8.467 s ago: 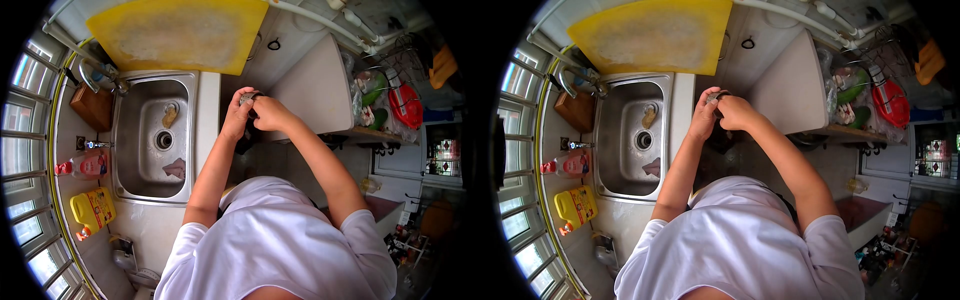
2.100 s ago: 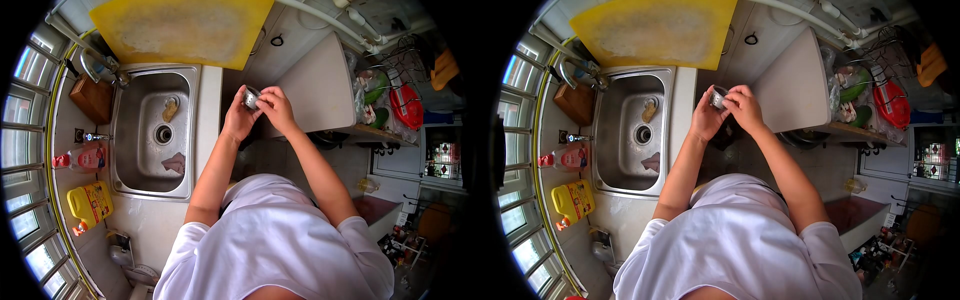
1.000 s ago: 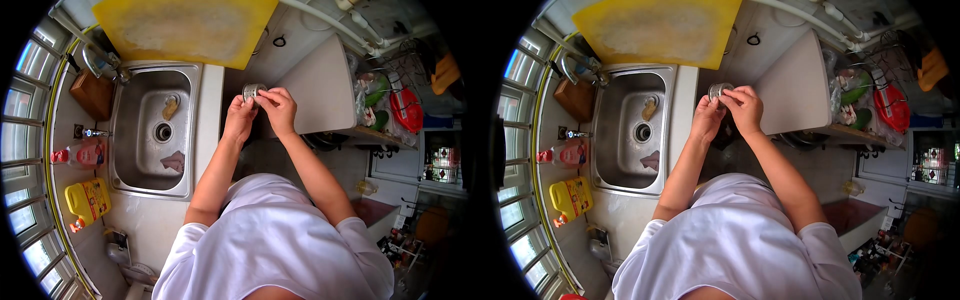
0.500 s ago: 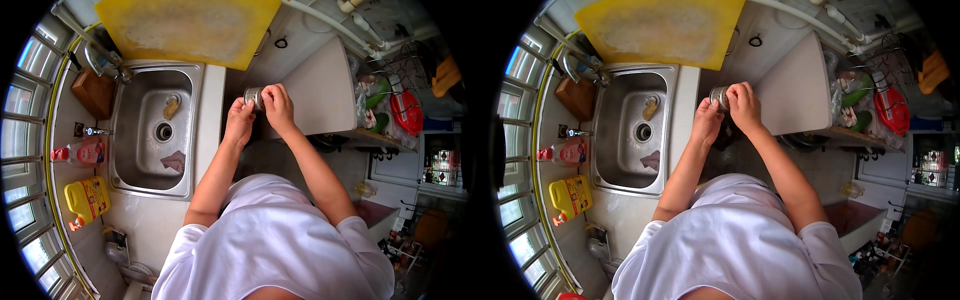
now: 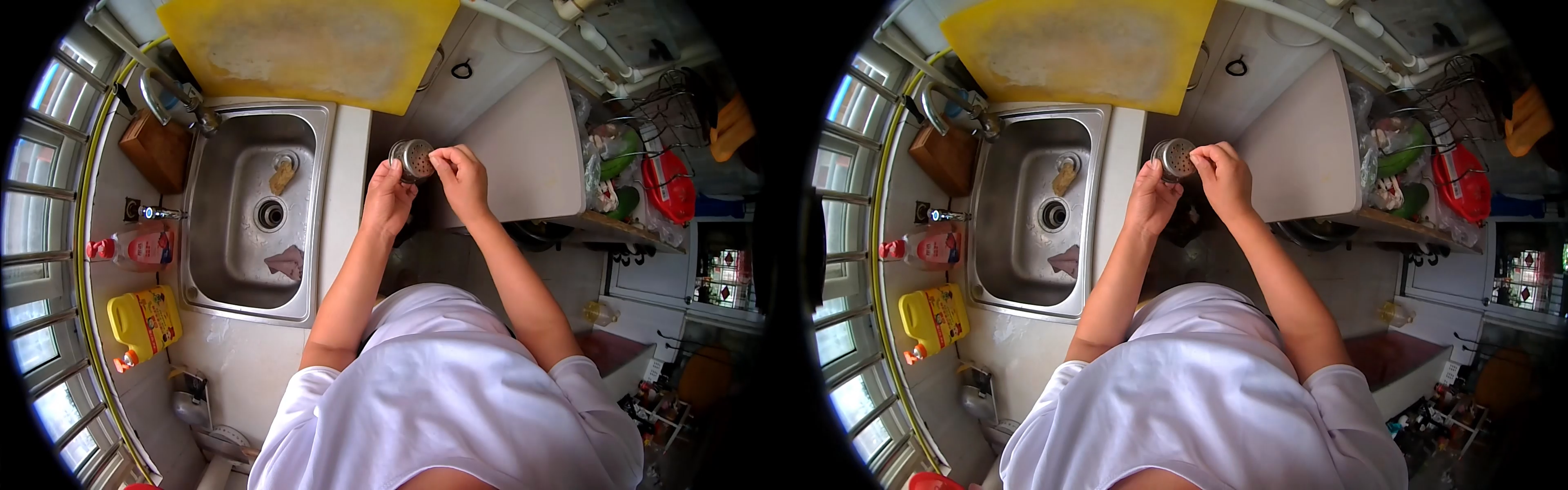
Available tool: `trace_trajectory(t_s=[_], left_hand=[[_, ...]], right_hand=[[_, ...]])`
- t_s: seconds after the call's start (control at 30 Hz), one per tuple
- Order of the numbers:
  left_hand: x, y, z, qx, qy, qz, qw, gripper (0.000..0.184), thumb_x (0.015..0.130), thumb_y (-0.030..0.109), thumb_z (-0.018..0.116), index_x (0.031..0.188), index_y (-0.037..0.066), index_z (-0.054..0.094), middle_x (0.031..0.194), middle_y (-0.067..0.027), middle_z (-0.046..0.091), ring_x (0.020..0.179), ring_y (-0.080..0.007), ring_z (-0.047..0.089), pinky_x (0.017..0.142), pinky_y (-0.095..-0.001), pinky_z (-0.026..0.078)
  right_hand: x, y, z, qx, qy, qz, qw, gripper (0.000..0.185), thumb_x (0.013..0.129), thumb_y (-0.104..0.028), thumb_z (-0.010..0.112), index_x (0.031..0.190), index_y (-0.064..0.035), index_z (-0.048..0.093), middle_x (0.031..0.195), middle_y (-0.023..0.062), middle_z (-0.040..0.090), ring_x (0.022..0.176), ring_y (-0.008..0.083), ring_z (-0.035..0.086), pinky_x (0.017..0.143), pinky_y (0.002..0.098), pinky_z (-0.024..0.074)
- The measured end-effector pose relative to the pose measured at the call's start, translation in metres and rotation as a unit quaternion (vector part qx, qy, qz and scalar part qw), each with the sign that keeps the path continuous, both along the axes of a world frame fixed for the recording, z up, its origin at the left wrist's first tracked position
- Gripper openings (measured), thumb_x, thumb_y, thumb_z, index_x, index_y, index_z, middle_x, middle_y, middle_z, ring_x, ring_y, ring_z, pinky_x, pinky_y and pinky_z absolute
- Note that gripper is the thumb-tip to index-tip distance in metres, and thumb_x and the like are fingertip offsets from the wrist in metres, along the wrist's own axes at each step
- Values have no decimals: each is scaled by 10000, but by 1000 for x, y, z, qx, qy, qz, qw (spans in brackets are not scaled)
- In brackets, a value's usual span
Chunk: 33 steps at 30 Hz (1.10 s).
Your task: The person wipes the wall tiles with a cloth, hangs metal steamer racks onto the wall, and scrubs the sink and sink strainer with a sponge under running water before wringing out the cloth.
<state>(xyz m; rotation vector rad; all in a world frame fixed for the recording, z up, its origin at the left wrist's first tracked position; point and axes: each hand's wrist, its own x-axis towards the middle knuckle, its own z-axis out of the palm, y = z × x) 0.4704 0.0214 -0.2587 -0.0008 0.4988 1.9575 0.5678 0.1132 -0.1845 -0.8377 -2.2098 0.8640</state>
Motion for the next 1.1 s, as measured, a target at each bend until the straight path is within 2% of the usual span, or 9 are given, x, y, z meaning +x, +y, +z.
trace_trajectory(t_s=[0.13, 0.2, 0.33, 0.47, 0.53, 0.77, 0.87, 1.07, 1.1], left_hand=[[2, -3, 7, -13, 25, 5, 1000, 117, 918, 253, 608, 969, 167, 545, 909, 46, 629, 806, -78, 564, 719, -274, 438], [4, -4, 13, -47, 45, 26, 998, 110, 906, 241, 629, 866, 178, 548, 827, 68, 616, 742, -46, 541, 674, -230, 402], [0, -18, 7, -66, 53, 73, 994, 85, 909, 203, 618, 865, 191, 546, 851, 71, 616, 747, -66, 538, 669, -267, 403], [-12, -51, -2, -91, 30, 177, 980, 98, 895, 214, 636, 872, 181, 547, 871, 65, 621, 765, -72, 540, 660, -264, 389], [-20, -75, -15, -94, 9, 248, 964, 110, 890, 210, 645, 943, 181, 553, 908, 58, 617, 813, -72, 551, 650, -268, 404], [-27, -193, -51, -83, -107, 444, 886, 76, 925, 210, 593, 970, 161, 557, 935, 26, 600, 795, -105, 535, 648, -242, 402], [-45, -222, -53, -190, -169, 485, 837, 100, 918, 265, 594, 902, 181, 542, 843, 49, 594, 709, -93, 499, 634, -280, 365], [-86, -255, -108, -213, -234, 510, 800, 119, 910, 311, 590, 927, 196, 566, 835, 56, 611, 713, -99, 503, 648, -294, 326], [-90, -259, -118, -203, -235, 505, 805, 104, 909, 305, 590, 921, 203, 570, 826, 60, 610, 716, -96, 509, 653, -298, 331]], right_hand=[[-1, 5, -6, -12, -10, 22, 1000, 108, 845, -170, 644, 823, -68, 616, 799, 64, 602, 693, 235, 601, 629, 343, 482], [-1, 12, -17, 28, -17, 17, 999, 115, 843, -182, 642, 820, -74, 609, 804, 65, 600, 707, 245, 600, 636, 355, 483], [-1, 30, -45, 71, -50, 4, 996, 145, 830, -222, 652, 812, -85, 607, 801, 68, 597, 725, 256, 601, 643, 382, 479], [2, 29, -45, -49, -213, -16, 976, 234, 817, -291, 682, 752, -70, 641, 721, 54, 611, 663, 229, 594, 613, 354, 464], [-2, 32, -53, -101, -272, 17, 957, 167, 832, -238, 657, 813, -72, 658, 757, 58, 614, 694, 213, 606, 633, 353, 475], [-58, -14, -66, -31, -47, 241, 969, 198, 816, -53, 606, 999, -95, 669, 829, 77, 609, 726, 202, 613, 671, 303, 499], [-95, -43, -66, -85, -75, 299, 948, 189, 811, -91, 634, 996, -91, 671, 832, 78, 633, 701, 196, 620, 673, 299, 508], [-205, -106, -50, -106, -79, 434, 891, 227, 831, -190, 643, 1036, -96, 666, 840, 93, 646, 763, 218, 639, 688, 322, 497], [-231, -118, -51, -84, -100, 464, 876, 335, 827, -260, 658, 1123, -104, 631, 853, 86, 650, 792, 218, 637, 700, 330, 496]])
